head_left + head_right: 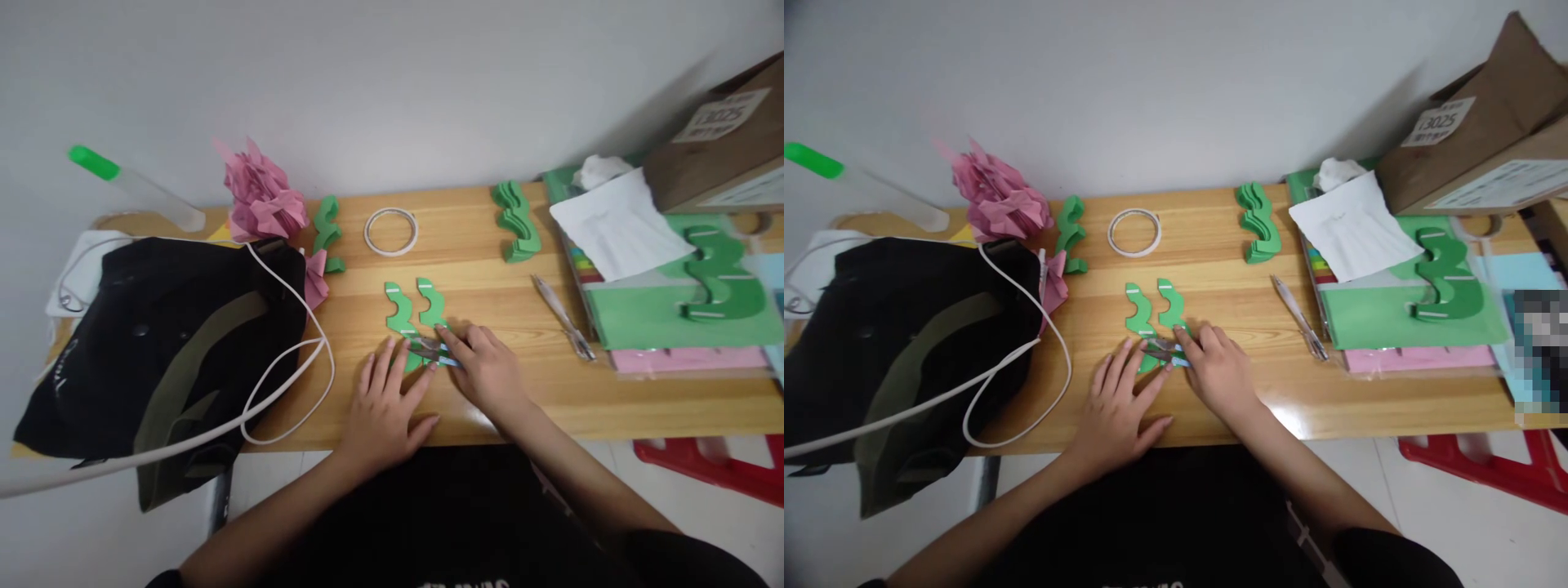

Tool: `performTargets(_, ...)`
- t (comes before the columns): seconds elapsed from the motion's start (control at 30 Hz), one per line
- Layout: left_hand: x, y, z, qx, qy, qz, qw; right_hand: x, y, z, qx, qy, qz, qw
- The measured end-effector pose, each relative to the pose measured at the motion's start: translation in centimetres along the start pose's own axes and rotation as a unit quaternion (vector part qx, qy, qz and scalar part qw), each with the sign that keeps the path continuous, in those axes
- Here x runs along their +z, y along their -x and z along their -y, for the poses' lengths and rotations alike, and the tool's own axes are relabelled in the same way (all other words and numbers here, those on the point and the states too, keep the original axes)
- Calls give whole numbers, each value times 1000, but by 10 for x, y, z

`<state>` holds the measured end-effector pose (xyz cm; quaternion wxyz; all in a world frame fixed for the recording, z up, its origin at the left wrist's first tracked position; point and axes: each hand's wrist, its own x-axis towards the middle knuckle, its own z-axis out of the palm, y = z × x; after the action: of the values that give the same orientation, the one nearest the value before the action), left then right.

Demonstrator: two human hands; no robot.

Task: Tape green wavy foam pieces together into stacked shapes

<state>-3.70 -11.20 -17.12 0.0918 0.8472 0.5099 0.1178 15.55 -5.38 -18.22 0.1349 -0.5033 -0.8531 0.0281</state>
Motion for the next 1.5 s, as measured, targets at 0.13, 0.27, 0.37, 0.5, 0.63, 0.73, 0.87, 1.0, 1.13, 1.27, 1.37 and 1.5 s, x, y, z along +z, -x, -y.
performTargets(0.13, 0, 0, 0, 2, -4, -3, 1000, 2, 4, 0, 54, -58, -1, 997)
performTargets(0.27, 2, 3, 2, 0, 23, -27, 999, -4, 4, -5, 107, -144, -48, 983)
performTargets(0.37, 1, 2, 6, -46, 65, -57, 995, -13, 1, -18, 203, -124, -72, 969)
performTargets(0.5, -4, -9, 13, -127, 83, -96, 984, -19, 0, -39, 302, -56, -81, 948)
performTargets(0.63, -12, -22, 20, -148, 78, -86, 982, -17, 6, -47, 277, -19, -83, 957)
performTargets(0.73, -16, -25, 27, -167, 133, -88, 973, -19, 10, -43, 262, 19, -83, 961)
performTargets(0.87, -21, -22, 34, -233, 316, -125, 911, -32, 12, -28, 243, -10, -141, 960)
performTargets(1.0, -28, -18, 27, -280, 499, -124, 811, -47, 11, -3, 188, -188, -184, 946)
performTargets(1.13, -36, -17, 11, -280, 601, -134, 736, -54, 6, 22, 206, -402, -111, 885)
performTargets(1.27, -34, -14, -3, -267, 639, -132, 709, -55, 2, 36, 238, -550, -26, 800)
performTargets(1.37, -29, -10, -9, -257, 661, -126, 694, -52, 2, 41, 253, -577, -25, 776)
performTargets(1.5, -23, -4, -14, -261, 682, -115, 674, -50, 7, 45, 259, -588, -32, 766)
